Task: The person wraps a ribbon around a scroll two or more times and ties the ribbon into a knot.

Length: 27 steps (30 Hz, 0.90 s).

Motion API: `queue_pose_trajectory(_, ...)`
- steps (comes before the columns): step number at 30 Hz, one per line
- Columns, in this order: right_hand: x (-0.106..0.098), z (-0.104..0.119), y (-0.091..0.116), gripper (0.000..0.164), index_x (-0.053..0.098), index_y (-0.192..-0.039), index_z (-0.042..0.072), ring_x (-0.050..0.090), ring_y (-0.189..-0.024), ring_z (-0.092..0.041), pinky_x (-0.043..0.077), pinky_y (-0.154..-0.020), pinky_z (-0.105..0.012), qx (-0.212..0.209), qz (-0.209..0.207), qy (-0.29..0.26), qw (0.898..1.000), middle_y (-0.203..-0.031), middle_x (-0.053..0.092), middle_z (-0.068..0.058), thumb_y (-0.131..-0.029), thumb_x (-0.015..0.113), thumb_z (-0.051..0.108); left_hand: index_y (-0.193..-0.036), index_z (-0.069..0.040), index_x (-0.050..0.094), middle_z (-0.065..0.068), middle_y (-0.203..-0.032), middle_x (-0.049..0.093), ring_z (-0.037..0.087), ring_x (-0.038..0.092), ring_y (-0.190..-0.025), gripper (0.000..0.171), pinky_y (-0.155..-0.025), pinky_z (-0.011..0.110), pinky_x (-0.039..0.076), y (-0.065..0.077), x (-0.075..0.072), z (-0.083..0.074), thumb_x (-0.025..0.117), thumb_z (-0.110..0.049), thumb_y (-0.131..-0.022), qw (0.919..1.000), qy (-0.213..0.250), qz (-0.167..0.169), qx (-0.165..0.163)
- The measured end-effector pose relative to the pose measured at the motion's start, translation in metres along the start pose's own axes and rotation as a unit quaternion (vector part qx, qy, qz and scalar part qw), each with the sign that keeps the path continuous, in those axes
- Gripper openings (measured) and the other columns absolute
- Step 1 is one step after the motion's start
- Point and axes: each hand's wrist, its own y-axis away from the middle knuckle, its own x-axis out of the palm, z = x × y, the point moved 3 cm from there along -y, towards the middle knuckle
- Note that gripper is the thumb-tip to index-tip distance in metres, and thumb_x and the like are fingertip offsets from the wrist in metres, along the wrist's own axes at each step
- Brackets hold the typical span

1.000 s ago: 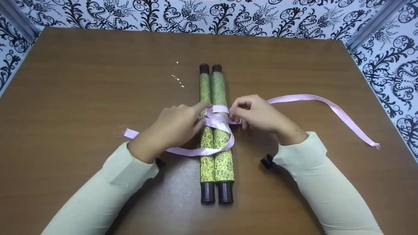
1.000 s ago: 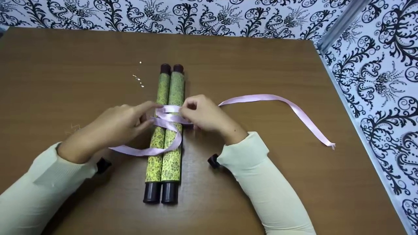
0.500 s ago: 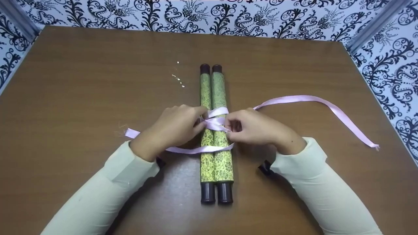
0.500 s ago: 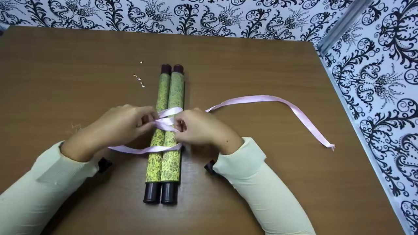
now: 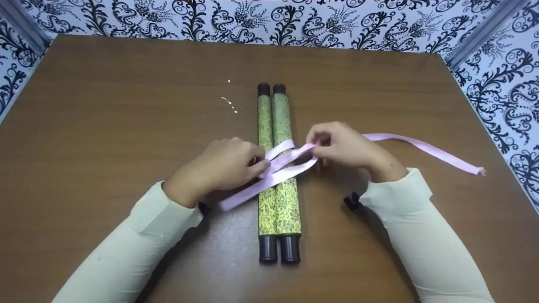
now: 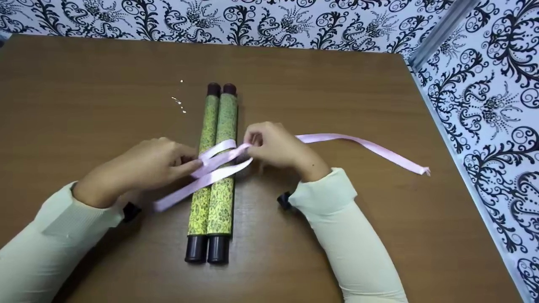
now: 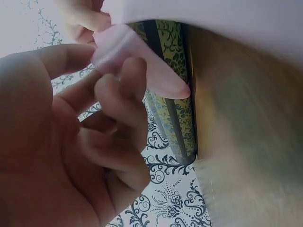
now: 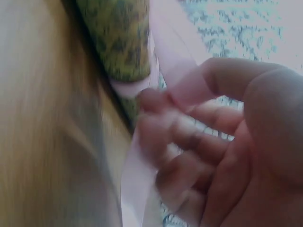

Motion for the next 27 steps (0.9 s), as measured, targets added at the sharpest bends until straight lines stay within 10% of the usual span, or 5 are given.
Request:
queue_pose_trajectory(14,-0.026,-0.014,0.003,0.02,0.075,-0.098,0.003,0.053,-0.054,-0.007,0.046,-0.05,-0.022,-0.008,-0.036,-0.061,0.997,-0.069,0.066,0.003,-0.09,0.075,0.021,-0.058,-0.019,0.055,-0.005,-0.054,0.042,0.014,0.04,-0.052,0.049,-0.056,0.033,0.036,0.006,-0.019,0.025,0.053,-0.044,-0.101,0.995,-0.006,0.037,-0.092)
queue_pose_trajectory(19,-0.036,-0.019,0.007,0.019,0.076,-0.094,0.004,0.044,-0.051,-0.005,0.037,-0.045,-0.02,-0.008,-0.077,-0.044,0.996,-0.063,0.056,0.007,-0.09,0.075,0.022,-0.075,-0.02,0.072,-0.004,-0.057,0.047,0.014,0.04,-0.052,0.038,-0.056,0.032,0.035,0.01,-0.026,0.031,0.056,-0.044,-0.1,0.9954,0.005,0.036,-0.089)
queue_pose_trajectory(27,-0.04,-0.026,0.007,0.024,0.075,-0.093,0.0,0.043,-0.056,-0.008,0.038,-0.048,-0.023,0.002,-0.086,-0.028,0.996,-0.063,0.054,0.006,-0.091,0.074,0.024,-0.073,-0.017,0.057,-0.002,-0.064,0.047,0.015,0.043,-0.056,0.036,-0.054,0.031,0.035,0.014,-0.034,0.036,0.057,-0.042,-0.099,0.9964,0.037,0.02,-0.074)
